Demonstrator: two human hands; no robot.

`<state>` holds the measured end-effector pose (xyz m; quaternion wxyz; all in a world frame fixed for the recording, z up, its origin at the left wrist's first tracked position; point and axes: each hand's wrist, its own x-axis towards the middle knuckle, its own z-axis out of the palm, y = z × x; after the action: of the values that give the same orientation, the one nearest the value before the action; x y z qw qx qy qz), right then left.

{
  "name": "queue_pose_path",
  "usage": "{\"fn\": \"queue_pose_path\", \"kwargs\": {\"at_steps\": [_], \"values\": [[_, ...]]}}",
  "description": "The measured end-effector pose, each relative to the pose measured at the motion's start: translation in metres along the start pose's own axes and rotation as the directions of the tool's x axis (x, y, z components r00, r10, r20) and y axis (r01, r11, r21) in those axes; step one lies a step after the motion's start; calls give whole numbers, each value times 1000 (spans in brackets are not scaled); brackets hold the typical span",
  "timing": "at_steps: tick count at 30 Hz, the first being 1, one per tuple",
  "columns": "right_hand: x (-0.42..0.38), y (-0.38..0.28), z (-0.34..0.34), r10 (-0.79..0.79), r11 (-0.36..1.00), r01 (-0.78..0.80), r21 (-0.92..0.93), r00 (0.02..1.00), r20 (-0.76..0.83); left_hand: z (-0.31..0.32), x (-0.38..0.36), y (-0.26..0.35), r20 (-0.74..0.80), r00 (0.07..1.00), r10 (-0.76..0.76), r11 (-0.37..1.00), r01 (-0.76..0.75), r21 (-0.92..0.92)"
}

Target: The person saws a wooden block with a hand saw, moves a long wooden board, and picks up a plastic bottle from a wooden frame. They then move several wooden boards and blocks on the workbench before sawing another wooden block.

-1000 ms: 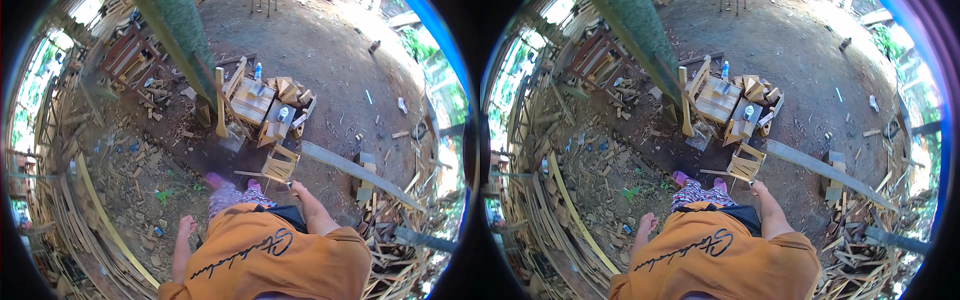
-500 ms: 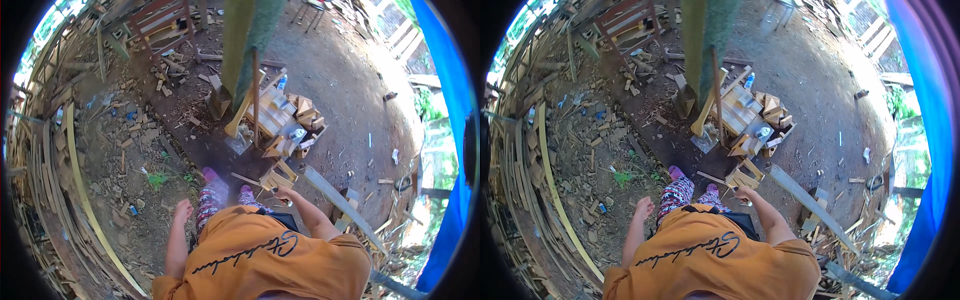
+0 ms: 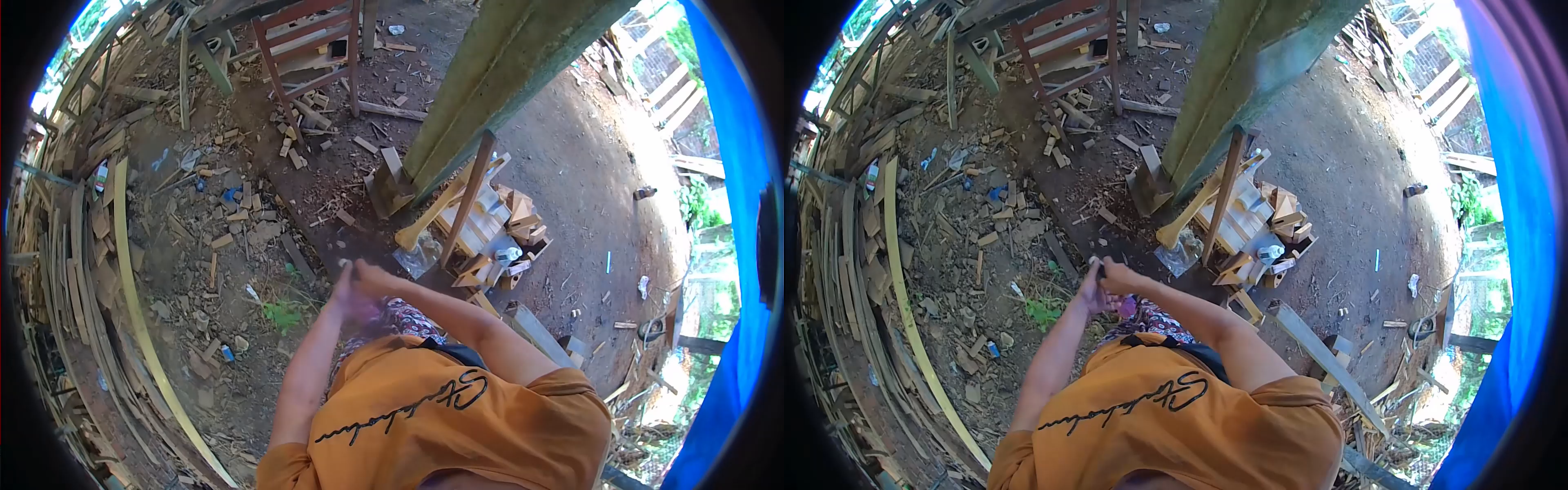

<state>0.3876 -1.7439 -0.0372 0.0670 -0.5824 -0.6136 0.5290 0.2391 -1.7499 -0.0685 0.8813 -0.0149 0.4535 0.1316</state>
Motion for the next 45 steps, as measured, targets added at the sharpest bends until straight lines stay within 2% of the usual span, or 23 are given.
{"fn": "queue_pose_path", "kwargs": {"at_steps": [1,2,4,6,8,10,11,12,14,16,18,19,21,23,24,31,33,36,41,42,43,44,45], "values": [[6,-14,3,-33,998,33,58,999,4,-5,12,11,107,990,96,991,-86,-101],[10,-22,-1,-86,995,83,56,995,45,-14,23,24,-3,982,188,978,-188,-88],[21,-27,-14,-136,990,131,61,987,82,-22,14,45,-96,970,223,966,-233,-115],[38,-15,-35,-394,867,298,400,900,185,-25,5,63,-252,917,309,893,-371,-254],[52,10,-67,-160,854,19,521,961,228,-62,21,78,-276,911,307,866,-388,-316],[75,47,-104,233,815,-214,539,972,33,-95,21,95,-334,896,292,803,-419,-424],[89,78,-117,411,707,-243,664,906,-106,-105,15,102,-363,891,271,776,-426,-466],[103,113,-129,586,584,-229,779,783,-210,-116,5,107,-402,868,291,809,-448,-381],[131,176,-168,757,535,-244,809,564,-330,-149,-2,126,-503,818,280,837,-465,-290],[158,280,-177,525,833,-433,343,425,-738,-175,-16,135,-620,758,204,862,-439,-253],[156,246,-218,501,769,-474,428,33,-865,-190,-34,149,-667,727,165,904,-382,-193],[156,240,-236,476,780,-466,417,10,-879,-203,-41,153,-676,723,139,925,-340,-172],[157,266,-254,451,789,-474,391,14,-892,-223,-54,160,-730,679,77,924,-323,-203],[166,332,-246,54,739,-673,27,19,-998,-241,-68,166,-782,623,-7,928,-288,-237],[165,334,-245,68,740,-673,26,36,-997,-242,-76,169,-788,615,-18,920,-298,-254],[161,336,-246,501,730,-609,311,167,-849,-264,-88,204,-815,578,-51,948,-228,-221],[160,334,-247,604,697,-599,395,193,-773,-277,-82,215,-739,674,-26,954,-203,-219],[157,331,-251,739,621,-581,527,210,-640,-267,-66,241,-739,674,10,984,-139,-114],[150,317,-259,877,477,-538,695,236,-419,-262,-43,276,-639,768,29,997,-64,-32],[148,300,-273,863,452,-878,157,385,-327,-265,-40,278,-617,786,45,998,-63,-7],[148,308,-254,864,446,-879,168,374,-336,-268,-38,281,-592,804,60,998,-64,16],[154,333,-227,599,544,-836,64,334,-728,-271,-37,282,-581,812,62,998,-62,20],[154,345,-209,194,581,-809,-84,238,-952,-274,-40,282,-552,831,70,997,-65,28]]}}
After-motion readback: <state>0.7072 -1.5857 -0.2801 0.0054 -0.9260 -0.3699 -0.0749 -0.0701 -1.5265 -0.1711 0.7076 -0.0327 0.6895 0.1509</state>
